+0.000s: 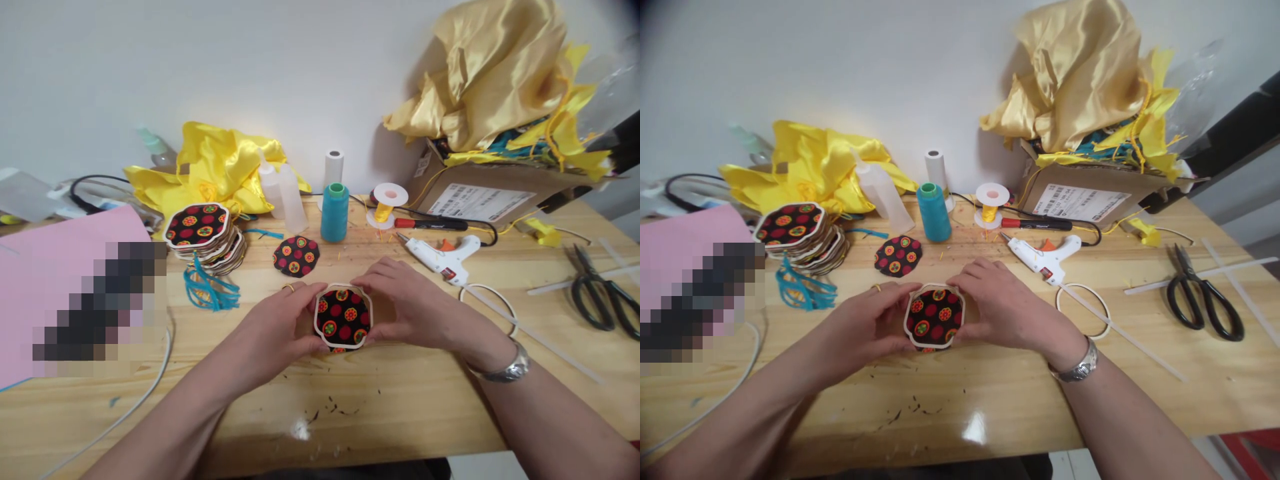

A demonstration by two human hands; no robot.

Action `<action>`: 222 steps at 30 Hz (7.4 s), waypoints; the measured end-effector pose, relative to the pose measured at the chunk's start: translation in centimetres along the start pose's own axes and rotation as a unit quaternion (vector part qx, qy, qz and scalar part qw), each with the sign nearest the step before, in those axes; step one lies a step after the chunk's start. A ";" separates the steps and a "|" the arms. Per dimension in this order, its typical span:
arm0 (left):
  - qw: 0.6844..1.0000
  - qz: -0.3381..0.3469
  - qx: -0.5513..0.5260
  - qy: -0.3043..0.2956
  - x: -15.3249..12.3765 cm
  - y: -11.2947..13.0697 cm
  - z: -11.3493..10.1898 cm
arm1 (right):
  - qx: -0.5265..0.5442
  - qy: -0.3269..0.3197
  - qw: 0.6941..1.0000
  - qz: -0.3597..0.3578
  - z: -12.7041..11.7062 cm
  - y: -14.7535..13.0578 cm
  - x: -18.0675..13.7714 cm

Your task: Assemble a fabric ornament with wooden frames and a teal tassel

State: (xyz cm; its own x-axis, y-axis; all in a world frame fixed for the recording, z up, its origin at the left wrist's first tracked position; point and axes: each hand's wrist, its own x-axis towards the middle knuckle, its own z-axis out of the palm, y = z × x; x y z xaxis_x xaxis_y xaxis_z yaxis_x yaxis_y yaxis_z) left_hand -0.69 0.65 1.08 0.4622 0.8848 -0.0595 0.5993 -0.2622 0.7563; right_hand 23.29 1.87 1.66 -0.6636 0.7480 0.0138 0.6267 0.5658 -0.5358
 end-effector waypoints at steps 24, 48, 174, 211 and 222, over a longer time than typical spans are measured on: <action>0.979 -0.030 0.186 -0.071 -0.3 0.7 -0.2 | -0.016 -0.024 0.999 -0.026 0.3 0.4 0.0; 0.971 -0.028 0.221 -0.083 -0.4 0.6 0.1 | -0.026 -0.041 0.999 -0.013 0.3 0.3 0.1; 0.838 -0.225 -0.498 -0.005 0.0 1.7 0.7 | 0.521 0.060 0.840 0.138 1.4 -1.3 0.6; 0.784 -0.233 -0.572 -0.058 -0.1 2.5 2.1 | 0.355 0.177 0.914 0.090 3.1 -4.4 0.4; 0.774 -0.221 -0.591 -0.046 -0.1 2.2 2.0 | 0.313 0.238 0.907 0.150 3.2 -2.7 0.7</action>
State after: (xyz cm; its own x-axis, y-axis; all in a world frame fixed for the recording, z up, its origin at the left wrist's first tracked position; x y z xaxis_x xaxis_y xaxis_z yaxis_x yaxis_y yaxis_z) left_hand 1.89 -0.74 1.39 0.4592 0.7422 -0.4881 -0.2799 0.6424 0.7134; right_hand 19.83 -0.24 0.44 -0.1552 0.9853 0.0710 0.2962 0.1150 -0.9482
